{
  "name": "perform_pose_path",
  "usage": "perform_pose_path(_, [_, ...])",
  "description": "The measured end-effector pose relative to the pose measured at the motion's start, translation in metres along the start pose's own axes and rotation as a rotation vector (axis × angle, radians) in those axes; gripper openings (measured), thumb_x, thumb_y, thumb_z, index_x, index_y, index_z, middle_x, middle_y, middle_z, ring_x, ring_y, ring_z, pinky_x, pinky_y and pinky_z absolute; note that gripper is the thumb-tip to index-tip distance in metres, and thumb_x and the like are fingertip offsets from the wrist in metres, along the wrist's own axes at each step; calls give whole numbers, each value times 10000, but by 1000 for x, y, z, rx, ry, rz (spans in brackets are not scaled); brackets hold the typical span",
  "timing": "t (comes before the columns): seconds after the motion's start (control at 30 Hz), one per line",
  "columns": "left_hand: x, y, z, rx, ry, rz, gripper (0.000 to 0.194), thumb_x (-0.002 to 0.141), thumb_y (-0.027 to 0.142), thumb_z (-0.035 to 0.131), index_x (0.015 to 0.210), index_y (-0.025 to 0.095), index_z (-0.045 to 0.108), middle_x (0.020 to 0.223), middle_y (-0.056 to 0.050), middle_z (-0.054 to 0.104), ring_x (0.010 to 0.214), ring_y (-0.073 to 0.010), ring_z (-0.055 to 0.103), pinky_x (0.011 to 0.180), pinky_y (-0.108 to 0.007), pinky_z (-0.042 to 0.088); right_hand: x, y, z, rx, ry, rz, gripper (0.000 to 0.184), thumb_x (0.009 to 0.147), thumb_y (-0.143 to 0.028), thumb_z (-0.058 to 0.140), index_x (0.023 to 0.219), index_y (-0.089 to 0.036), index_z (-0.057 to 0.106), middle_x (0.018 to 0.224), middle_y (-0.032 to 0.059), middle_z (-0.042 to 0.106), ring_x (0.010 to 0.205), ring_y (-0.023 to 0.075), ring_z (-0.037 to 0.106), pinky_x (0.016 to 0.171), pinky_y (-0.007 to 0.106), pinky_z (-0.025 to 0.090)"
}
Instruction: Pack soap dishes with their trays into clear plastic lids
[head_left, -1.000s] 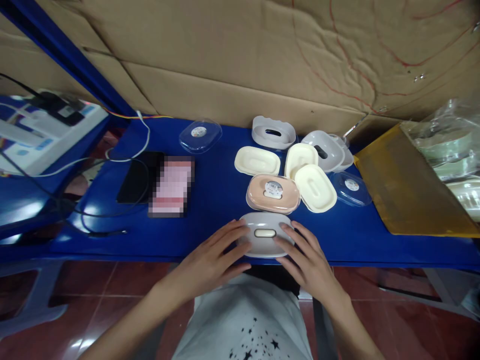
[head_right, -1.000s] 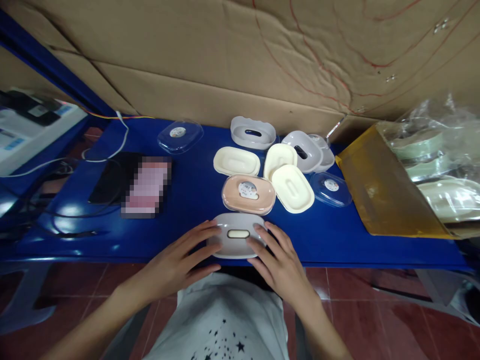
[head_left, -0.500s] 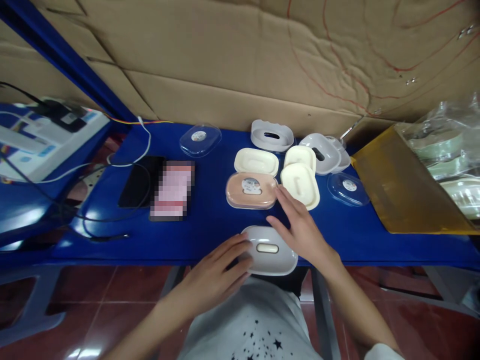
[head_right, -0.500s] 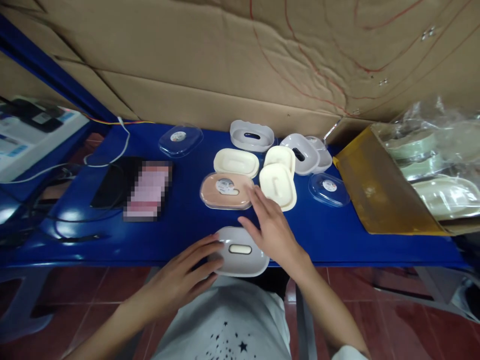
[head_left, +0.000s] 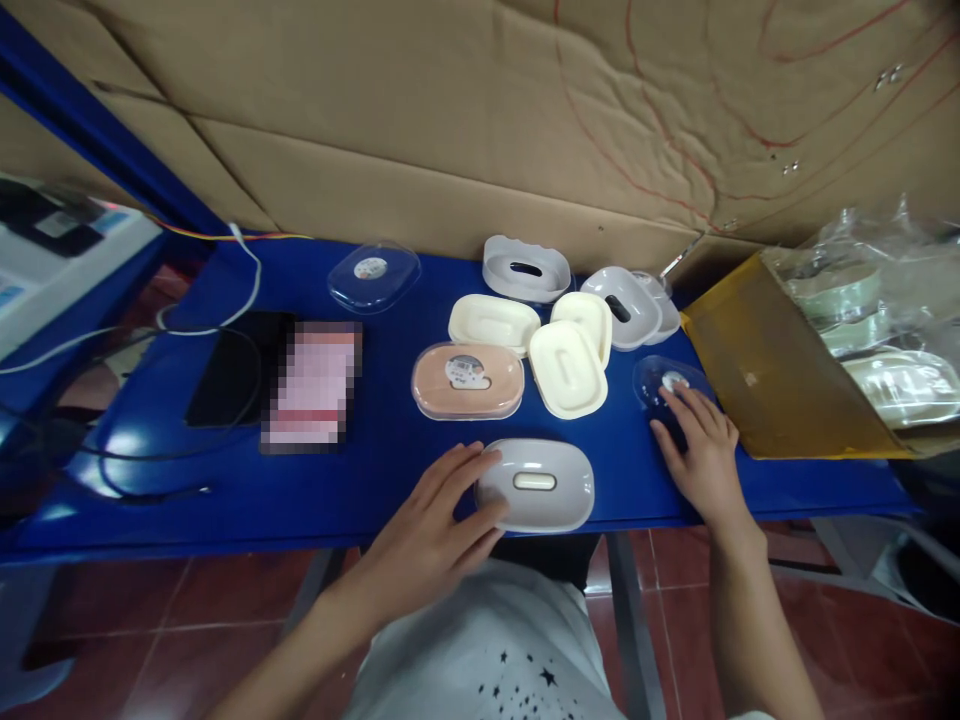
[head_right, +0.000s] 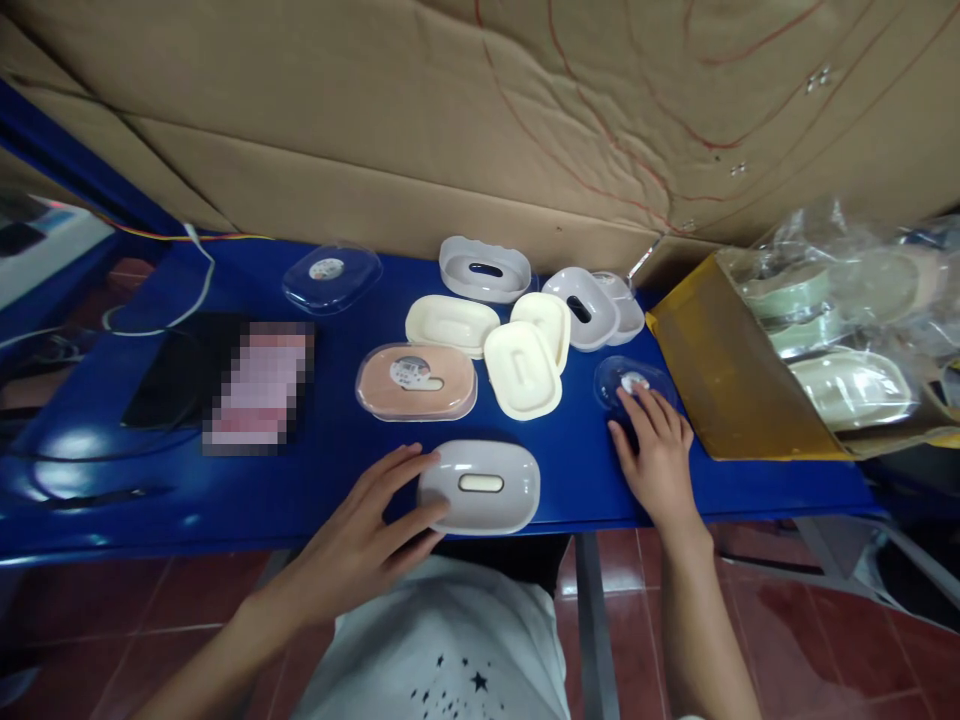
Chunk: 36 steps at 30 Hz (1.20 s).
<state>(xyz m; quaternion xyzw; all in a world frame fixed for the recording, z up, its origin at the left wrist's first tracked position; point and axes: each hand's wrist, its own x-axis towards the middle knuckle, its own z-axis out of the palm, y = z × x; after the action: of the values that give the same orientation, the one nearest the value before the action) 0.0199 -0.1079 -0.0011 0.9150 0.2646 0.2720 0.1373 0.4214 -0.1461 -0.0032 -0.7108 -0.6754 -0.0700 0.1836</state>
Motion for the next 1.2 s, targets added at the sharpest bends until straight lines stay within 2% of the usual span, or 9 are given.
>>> perform_pose_path(0.07, [0, 0, 0, 3, 12, -7, 183, 1021, 158, 663, 1198, 197, 680, 1529, -172, 531, 1500, -378, 474, 1184, -630, 536, -15, -7, -9, 49, -35, -54, 482, 1077, -452, 588, 1546, -341, 587, 1577, 107, 618, 1456, 359, 563, 1203, 612, 396])
perform_pose_path(0.2, [2, -1, -3, -5, 21, 7, 212, 1039, 223, 675, 1249, 207, 643, 1496, -165, 558, 1452, -351, 516, 1152, -600, 559, -29, -9, -22, 158, -202, -66, 716, 1004, -582, 685, 1649, -393, 439, 1762, 93, 384, 1620, 412, 353, 1257, 684, 313])
perform_pose_path(0.27, [4, -1, -4, -7, 26, 15, 255, 1050, 254, 672, 1295, 207, 624, 1496, -173, 556, 1429, -340, 538, 1136, -582, 571, -27, -3, -24, 223, -240, -39, 760, 976, -616, 713, 1647, -384, 440, 1735, 104, 430, 1597, 404, 403, 1255, 684, 341])
perform_pose_path(0.4, [6, 1, -5, 28, 54, -21, 378, 1053, 282, 676, 1411, 208, 580, 1503, -191, 556, 1391, -350, 570, 1105, -597, 584, -19, -6, -26, 362, -77, 17, 673, 935, -547, 795, 1534, -324, 583, 1593, 125, 583, 1475, 363, 562, 1219, 609, 456])
perform_pose_path(0.5, [6, 3, -5, 28, 83, -62, 429, 1058, 317, 672, 1457, 213, 555, 1482, -192, 571, 1357, -344, 596, 1078, -578, 603, -22, -36, -28, 443, -7, -24, 692, 926, -509, 812, 1546, -324, 567, 1581, 134, 575, 1472, 378, 556, 1188, 614, 496])
perform_pose_path(0.67, [4, 0, -6, 35, 88, -59, 462, 1078, 399, 644, 1489, 214, 540, 1493, -197, 567, 1366, -339, 602, 1064, -560, 619, -36, -102, -19, 442, -100, -176, 730, 943, -532, 791, 1594, -374, 500, 1631, 126, 505, 1454, 398, 549, 1127, 638, 538])
perform_pose_path(0.77, [3, -4, -9, 53, 54, -46, 434, 1094, 396, 616, 1491, 230, 554, 1535, -196, 548, 1393, -341, 597, 1076, -568, 614, -39, -122, -11, 412, -142, -220, 733, 969, -546, 759, 1616, -382, 457, 1647, 122, 482, 1477, 397, 514, 1142, 639, 519])
perform_pose_path(1.0, [1, -9, -11, 37, 73, -27, 382, 1101, 401, 603, 1436, 219, 596, 1503, -171, 609, 1347, -304, 646, 1081, -540, 622, -41, -128, -7, 296, -139, -286, 773, 1012, -500, 717, 1681, -368, 352, 1690, 150, 416, 1479, 408, 502, 1128, 629, 506])
perform_pose_path(1.2, [-2, -10, -8, 14, 77, -66, 364, 1082, 395, 644, 1408, 235, 616, 1495, -152, 624, 1307, -293, 673, 1057, -506, 632, -42, -127, -3, 249, -162, -335, 837, 1016, -437, 724, 1714, -430, 260, 1770, 122, 319, 1496, 416, 498, 1123, 636, 509])
